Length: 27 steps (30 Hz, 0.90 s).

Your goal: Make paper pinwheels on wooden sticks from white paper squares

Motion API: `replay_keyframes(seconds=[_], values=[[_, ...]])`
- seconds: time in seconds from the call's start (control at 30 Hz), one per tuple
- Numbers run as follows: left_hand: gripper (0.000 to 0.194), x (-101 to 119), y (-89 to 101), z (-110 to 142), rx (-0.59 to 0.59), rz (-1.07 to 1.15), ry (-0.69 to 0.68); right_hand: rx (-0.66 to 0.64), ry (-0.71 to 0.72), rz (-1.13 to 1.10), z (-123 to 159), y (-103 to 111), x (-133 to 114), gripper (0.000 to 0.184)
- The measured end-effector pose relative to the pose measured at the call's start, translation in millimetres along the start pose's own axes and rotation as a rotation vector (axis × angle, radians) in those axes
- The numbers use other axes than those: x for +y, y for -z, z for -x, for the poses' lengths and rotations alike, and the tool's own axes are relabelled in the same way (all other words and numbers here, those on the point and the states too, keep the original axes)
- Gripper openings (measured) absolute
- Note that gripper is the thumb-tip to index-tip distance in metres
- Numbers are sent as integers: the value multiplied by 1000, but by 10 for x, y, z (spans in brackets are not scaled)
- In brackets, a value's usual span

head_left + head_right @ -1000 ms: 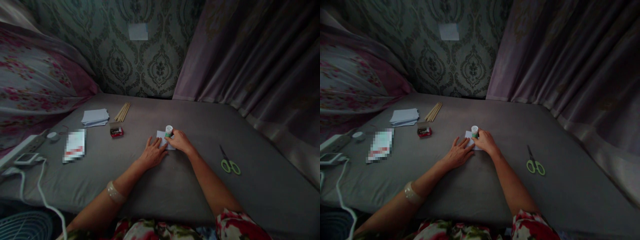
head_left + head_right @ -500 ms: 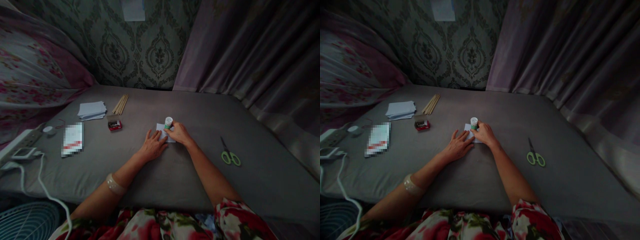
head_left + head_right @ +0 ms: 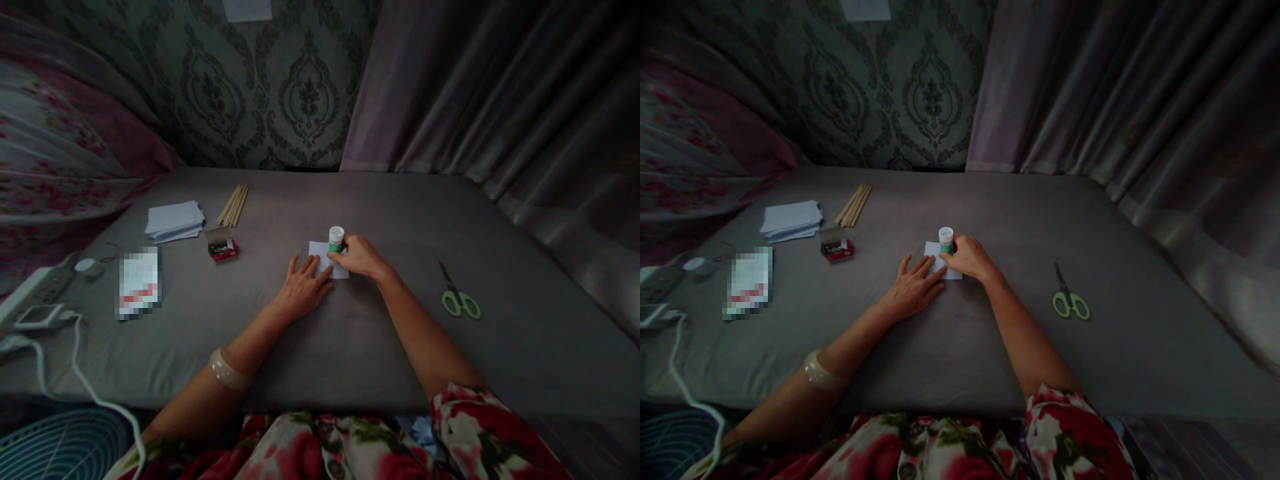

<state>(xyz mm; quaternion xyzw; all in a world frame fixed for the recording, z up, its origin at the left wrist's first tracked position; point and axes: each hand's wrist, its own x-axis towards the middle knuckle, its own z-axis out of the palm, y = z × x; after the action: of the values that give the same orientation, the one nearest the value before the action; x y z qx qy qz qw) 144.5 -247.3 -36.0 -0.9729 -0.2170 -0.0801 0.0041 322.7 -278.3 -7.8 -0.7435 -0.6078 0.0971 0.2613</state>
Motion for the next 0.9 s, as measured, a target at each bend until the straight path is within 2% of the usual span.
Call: replay_keyframes(seconds=[0.13,0.33,0.53,0.7,0.9], values=[[46,0,0,3,11,-13,-10,51,6,-18,9,-29,-4,23],[46,13,34,3,0,17,3,-22,46,17,-11,29,3,19],[46,-3,12,14,6,54,14,99,-26,-77,-25,112,30,19],[47,-4,20,16,-16,90,35,39,7,-87,4,34,-9,20],[47,-11,0,10,-15,94,31,45,11,-82,31,-83,-40,19]])
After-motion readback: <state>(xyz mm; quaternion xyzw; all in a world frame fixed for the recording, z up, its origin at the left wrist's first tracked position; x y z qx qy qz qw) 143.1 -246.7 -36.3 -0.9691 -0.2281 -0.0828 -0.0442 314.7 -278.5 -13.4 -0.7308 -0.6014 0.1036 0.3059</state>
